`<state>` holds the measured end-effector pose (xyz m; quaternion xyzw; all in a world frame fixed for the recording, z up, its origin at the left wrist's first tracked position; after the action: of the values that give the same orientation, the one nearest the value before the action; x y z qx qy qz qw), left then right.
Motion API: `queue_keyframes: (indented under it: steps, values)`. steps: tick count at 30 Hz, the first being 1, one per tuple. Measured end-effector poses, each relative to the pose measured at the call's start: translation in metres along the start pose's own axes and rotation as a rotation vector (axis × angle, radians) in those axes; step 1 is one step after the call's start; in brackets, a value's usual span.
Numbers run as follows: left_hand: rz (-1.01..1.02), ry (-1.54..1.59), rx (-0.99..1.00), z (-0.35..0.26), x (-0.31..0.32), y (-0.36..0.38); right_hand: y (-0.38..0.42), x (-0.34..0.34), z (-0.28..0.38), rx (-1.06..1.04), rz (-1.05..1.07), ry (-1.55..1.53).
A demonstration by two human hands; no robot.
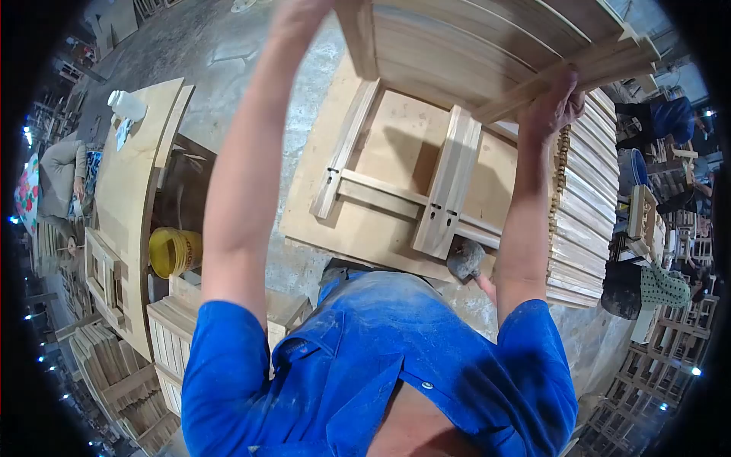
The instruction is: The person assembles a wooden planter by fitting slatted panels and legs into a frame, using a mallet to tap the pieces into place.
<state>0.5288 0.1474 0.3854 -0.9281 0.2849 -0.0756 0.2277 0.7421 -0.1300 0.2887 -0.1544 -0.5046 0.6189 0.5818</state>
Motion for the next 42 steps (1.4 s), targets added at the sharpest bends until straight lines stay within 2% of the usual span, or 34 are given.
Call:
queue_keyframes:
  steps: [1, 3, 4, 6, 7, 9, 10, 11, 12, 13, 14, 15, 16, 17, 18, 20, 22, 23, 25, 26, 28, 29, 30, 31, 32, 33, 34, 35, 38, 40, 41, 42]
  values:
    - [-0.107, -0.067, -0.021, 0.035, 0.009, -0.007, -0.004, -0.002, -0.012, 0.002, 0.001, 0.001]
    - [-0.054, 0.253, -0.082, 0.072, 0.04, -0.015, -0.001, -0.01, -0.047, 0.026, -0.029, 0.079]
    - [-0.044, 0.249, -0.08, 0.085, 0.044, -0.02, 0.004, -0.012, -0.065, 0.025, -0.039, 0.081]
    - [-0.127, -0.039, -0.095, 0.114, 0.047, -0.032, 0.018, -0.018, -0.107, 0.078, -0.044, 0.186]
    - [-0.119, -0.04, -0.096, 0.128, 0.049, -0.038, 0.025, -0.02, -0.125, 0.078, -0.05, 0.192]
    - [-0.106, -0.042, -0.109, 0.149, 0.052, -0.048, 0.034, -0.011, -0.143, 0.016, -0.044, 0.163]
    - [-0.098, -0.039, -0.122, 0.161, 0.051, -0.055, 0.039, -0.01, -0.149, -0.007, 0.049, 0.24]
    - [-0.093, -0.051, -0.093, 0.165, 0.048, -0.061, 0.04, -0.008, -0.158, 0.005, 0.055, 0.258]
    - [-0.087, -0.061, -0.068, 0.169, 0.047, -0.064, 0.039, -0.002, -0.159, -0.095, 0.107, 0.376]
    - [-0.082, -0.058, -0.099, 0.178, 0.047, -0.066, 0.038, 0.0, -0.161, -0.139, 0.147, 0.442]
    - [-0.062, 0.042, -0.231, 0.189, 0.049, -0.073, 0.038, 0.005, -0.161, -0.185, 0.183, 0.506]
    - [-0.039, 0.141, -0.362, 0.198, 0.052, -0.078, 0.032, 0.005, -0.166, -0.103, 0.142, 0.466]
    - [-0.033, 0.147, -0.381, 0.198, 0.055, -0.082, 0.03, 0.005, -0.171, -0.021, 0.098, 0.429]
    - [-0.073, 0.12, -0.384, 0.193, 0.056, -0.083, 0.029, 0.007, -0.175, -0.016, 0.105, 0.451]
    - [-0.105, 0.097, -0.389, 0.193, 0.059, -0.085, 0.03, 0.004, -0.191, 0.109, 0.088, 0.358]
    - [-0.168, 0.079, -0.291, 0.187, 0.065, -0.091, 0.027, -0.016, -0.207, 0.22, 0.068, 0.325]
    - [-0.095, 0.329, -0.131, 0.188, 0.077, -0.098, 0.017, -0.02, -0.213, 0.076, 0.138, 0.543]
    - [-0.087, 0.343, -0.145, 0.191, 0.078, -0.098, 0.015, -0.018, -0.219, 0.009, 0.17, 0.64]
    - [-0.177, 0.12, -0.176, 0.194, 0.072, -0.097, 0.011, -0.01, -0.23, -0.127, 0.237, 0.811]
    - [-0.218, 0.055, -0.138, 0.195, 0.07, -0.098, 0.01, -0.014, -0.239, -0.122, 0.248, 0.818]
    - [-0.175, 0.155, -0.225, 0.214, 0.076, -0.105, 0.02, -0.003, -0.231, -0.583, 0.432, 1.172]
    - [-0.137, 0.255, -0.3, 0.223, 0.08, -0.102, 0.032, -0.007, -0.234, -0.568, 0.443, 1.178]
    - [-0.185, -0.024, -0.302, 0.213, 0.079, -0.096, 0.042, -0.014, -0.24, -0.482, 0.35, 1.042]
    - [-0.183, -0.028, -0.252, 0.219, 0.071, -0.105, 0.044, -0.014, -0.245, -0.461, 0.263, 0.96]
    - [-0.218, -0.666, 0.174, 0.214, 0.073, -0.114, 0.046, -0.017, -0.252, -0.447, 0.175, 0.874]
    - [-0.27, -1.277, 0.615, 0.213, 0.095, -0.106, 0.043, -0.021, -0.254, -0.349, 0.193, 0.861]
    - [-0.24, -0.772, 0.304, 0.198, 0.075, -0.108, 0.043, -0.014, -0.25, -0.202, 0.317, 0.877]
    - [-0.218, -0.569, 0.196, 0.203, 0.073, -0.107, 0.045, -0.009, -0.25, -0.044, 0.437, 0.903]
    - [0.071, -0.271, -0.129, 0.261, 0.066, -0.128, 0.045, -0.005, -0.222, 0.199, 0.598, 0.975]
    - [0.315, -0.049, -0.413, 0.328, 0.049, -0.142, 0.041, -0.037, -0.167, 0.215, 0.517, 0.986]
    - [0.214, -0.042, -0.439, 0.308, 0.029, -0.117, 0.043, -0.066, -0.13, 0.127, 0.363, 1.003]
    - [0.112, -0.033, -0.464, 0.283, 0.009, -0.09, 0.049, -0.117, -0.104, 0.258, 0.291, 0.968]
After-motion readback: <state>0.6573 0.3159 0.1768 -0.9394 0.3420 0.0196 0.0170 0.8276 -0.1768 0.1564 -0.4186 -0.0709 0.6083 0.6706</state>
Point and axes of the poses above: each hand's wrist, its own y-axis away from the middle knuckle, its own x-axis out of the palm, z = x × y, the point moved 8 cm from there along -y, towards the middle knuckle, and after that the axes turned 14 degrees about -x, right-handed, at the moved point
